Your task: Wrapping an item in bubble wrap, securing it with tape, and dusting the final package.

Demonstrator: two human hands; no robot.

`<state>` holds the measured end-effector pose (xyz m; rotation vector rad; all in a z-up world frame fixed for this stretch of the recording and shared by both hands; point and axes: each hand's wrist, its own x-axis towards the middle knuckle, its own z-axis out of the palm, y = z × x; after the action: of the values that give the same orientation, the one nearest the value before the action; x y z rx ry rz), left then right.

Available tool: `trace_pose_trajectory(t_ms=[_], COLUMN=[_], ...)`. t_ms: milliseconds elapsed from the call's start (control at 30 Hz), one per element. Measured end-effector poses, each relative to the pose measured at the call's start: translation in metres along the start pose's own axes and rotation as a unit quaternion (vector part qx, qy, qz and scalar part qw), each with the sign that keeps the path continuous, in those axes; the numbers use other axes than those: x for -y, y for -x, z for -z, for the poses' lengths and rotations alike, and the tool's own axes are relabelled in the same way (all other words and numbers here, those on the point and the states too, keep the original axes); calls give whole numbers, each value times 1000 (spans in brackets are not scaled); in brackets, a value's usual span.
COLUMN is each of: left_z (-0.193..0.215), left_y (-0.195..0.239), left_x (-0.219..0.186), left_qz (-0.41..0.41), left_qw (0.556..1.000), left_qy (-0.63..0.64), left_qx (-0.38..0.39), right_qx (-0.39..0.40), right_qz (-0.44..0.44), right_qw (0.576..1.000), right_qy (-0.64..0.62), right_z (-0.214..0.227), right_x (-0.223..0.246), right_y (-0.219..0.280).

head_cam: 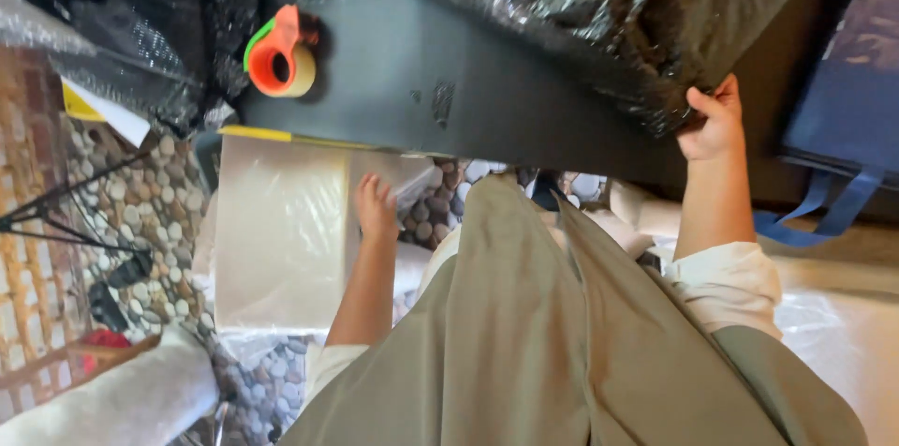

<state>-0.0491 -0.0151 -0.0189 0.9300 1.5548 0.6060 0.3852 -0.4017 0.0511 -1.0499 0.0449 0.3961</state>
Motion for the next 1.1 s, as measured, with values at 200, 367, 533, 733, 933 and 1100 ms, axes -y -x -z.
trace_pose_trajectory(t_ms=[200,367,533,733,933,1100], left_z=[-20,-39,-55,-55,-70,-84], left_y=[10,4,17,16,-7,-9], left_x=[-10,14,13,8,19,29], left_qz=[4,-79,-34,-111,-103,-15], left_qw=[960,981,988,986,987,999], left_qy=[-47,-33,-18,-76,-110,1], left_qx=[277,175,152,99,58,50], right_qx=[33,20,-5,-11,-12,-31], right_qz=[-28,-7,-5,0,-2,-14], right_qw=[998,999,1000,1000,1000,999], right_qy=[-43,-42,-30,-18,-11,7], right_z=[8,8,6,8,1,0], right_x=[-17,-19,-20,-21,-16,-15], right_y=[14,18,21,21,25,24])
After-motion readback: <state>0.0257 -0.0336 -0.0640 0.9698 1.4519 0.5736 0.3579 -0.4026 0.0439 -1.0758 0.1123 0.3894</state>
